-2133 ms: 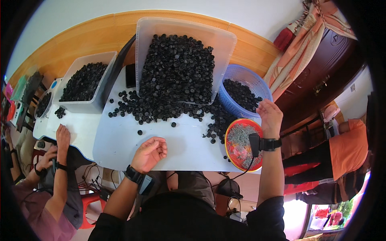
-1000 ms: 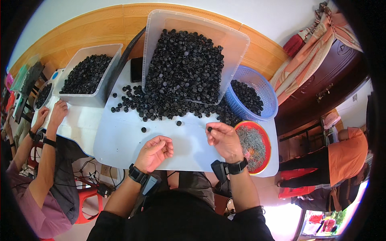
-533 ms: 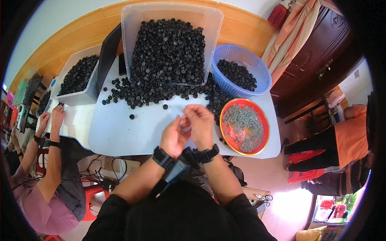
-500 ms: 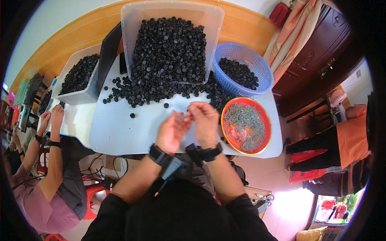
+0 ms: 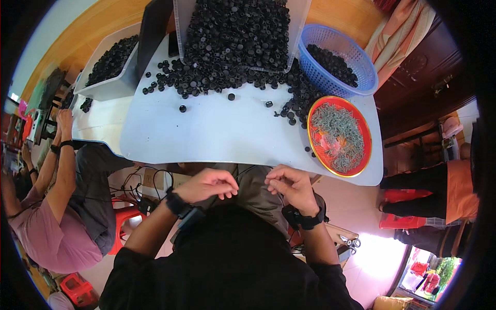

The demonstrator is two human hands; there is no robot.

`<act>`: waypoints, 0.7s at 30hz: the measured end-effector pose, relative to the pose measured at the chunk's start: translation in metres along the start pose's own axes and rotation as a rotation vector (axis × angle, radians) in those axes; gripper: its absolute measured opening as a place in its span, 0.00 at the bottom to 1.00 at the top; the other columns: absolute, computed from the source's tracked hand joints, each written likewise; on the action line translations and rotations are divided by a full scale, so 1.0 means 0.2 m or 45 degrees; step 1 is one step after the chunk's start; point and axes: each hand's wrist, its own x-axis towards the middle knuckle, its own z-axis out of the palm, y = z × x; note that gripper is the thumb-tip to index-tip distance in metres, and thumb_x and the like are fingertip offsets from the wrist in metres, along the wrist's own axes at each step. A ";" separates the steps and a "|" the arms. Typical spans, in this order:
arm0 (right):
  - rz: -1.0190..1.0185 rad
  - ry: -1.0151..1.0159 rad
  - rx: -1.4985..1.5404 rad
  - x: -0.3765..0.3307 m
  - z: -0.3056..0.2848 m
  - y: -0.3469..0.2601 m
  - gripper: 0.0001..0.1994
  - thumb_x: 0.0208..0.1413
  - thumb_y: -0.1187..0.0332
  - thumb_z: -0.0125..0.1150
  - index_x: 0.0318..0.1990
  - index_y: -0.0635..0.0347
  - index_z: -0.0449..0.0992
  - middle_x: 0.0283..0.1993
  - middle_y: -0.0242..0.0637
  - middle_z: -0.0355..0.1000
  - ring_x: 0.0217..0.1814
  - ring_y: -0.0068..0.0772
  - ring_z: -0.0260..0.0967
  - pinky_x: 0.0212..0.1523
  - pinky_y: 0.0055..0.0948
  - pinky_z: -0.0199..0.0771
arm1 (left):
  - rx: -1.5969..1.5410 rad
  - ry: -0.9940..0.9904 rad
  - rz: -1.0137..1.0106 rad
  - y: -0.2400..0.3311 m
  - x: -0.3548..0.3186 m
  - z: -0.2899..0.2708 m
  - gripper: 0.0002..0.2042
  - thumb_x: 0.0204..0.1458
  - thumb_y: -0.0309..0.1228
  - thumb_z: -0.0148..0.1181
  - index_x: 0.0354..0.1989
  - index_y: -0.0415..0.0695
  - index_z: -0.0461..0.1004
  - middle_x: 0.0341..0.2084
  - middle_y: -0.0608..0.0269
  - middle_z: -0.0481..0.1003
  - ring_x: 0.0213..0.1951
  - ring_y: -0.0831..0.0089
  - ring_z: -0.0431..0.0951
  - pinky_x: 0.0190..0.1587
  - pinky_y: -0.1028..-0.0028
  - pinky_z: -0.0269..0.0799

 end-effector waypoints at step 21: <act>-0.063 0.437 -0.232 -0.29 -0.04 -0.26 0.03 0.50 0.77 0.58 0.32 0.67 0.73 0.25 0.28 0.67 0.28 0.14 0.63 0.27 0.16 0.64 | 2.014 -0.303 0.267 -0.50 0.26 0.20 0.09 0.42 0.31 0.49 0.18 0.45 0.76 0.19 0.54 0.74 0.25 0.58 0.77 0.27 0.62 0.72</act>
